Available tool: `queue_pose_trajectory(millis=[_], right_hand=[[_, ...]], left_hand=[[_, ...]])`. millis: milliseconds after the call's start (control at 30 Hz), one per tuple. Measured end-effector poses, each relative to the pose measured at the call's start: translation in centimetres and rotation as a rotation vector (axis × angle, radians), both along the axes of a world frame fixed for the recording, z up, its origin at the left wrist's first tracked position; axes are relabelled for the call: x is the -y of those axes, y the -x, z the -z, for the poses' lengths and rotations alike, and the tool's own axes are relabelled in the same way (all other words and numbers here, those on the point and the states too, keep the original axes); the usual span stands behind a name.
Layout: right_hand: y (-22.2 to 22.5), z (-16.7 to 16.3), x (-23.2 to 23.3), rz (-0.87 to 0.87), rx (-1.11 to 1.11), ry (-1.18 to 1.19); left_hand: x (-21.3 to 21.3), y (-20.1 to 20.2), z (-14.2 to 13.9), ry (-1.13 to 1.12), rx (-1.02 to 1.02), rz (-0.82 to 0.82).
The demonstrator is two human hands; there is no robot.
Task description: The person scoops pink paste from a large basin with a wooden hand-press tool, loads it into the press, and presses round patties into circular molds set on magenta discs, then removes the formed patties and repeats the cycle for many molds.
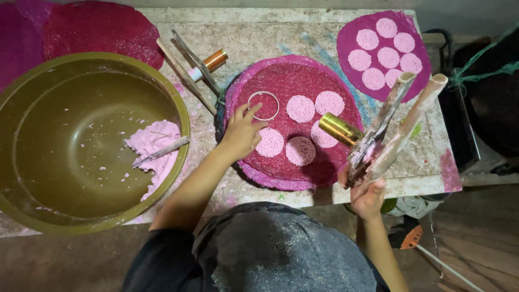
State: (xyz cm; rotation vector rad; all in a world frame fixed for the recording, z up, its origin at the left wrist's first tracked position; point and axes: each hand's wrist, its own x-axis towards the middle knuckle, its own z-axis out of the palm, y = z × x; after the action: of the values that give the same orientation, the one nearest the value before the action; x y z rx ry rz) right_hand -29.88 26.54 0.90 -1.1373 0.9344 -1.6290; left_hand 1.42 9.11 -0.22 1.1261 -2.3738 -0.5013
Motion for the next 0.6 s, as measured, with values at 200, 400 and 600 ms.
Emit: queue_pose_trajectory(millis=[200,400,600], right_hand=[[-0.1,0.3,-0.3,0.026,-0.007,-0.028],[0.4,0.4,-0.8,-0.003,0.046,-0.064],[0.3,0.3,-1.3,0.066,0.075,-0.115]], left_hand=[[0.6,0.5,0.1,0.132,-0.03,-0.066],[4.5,-0.1,-2.9,0.212,-0.15,-0.374],[8.3,-3.6,-5.2,0.045,-0.239,-0.861]])
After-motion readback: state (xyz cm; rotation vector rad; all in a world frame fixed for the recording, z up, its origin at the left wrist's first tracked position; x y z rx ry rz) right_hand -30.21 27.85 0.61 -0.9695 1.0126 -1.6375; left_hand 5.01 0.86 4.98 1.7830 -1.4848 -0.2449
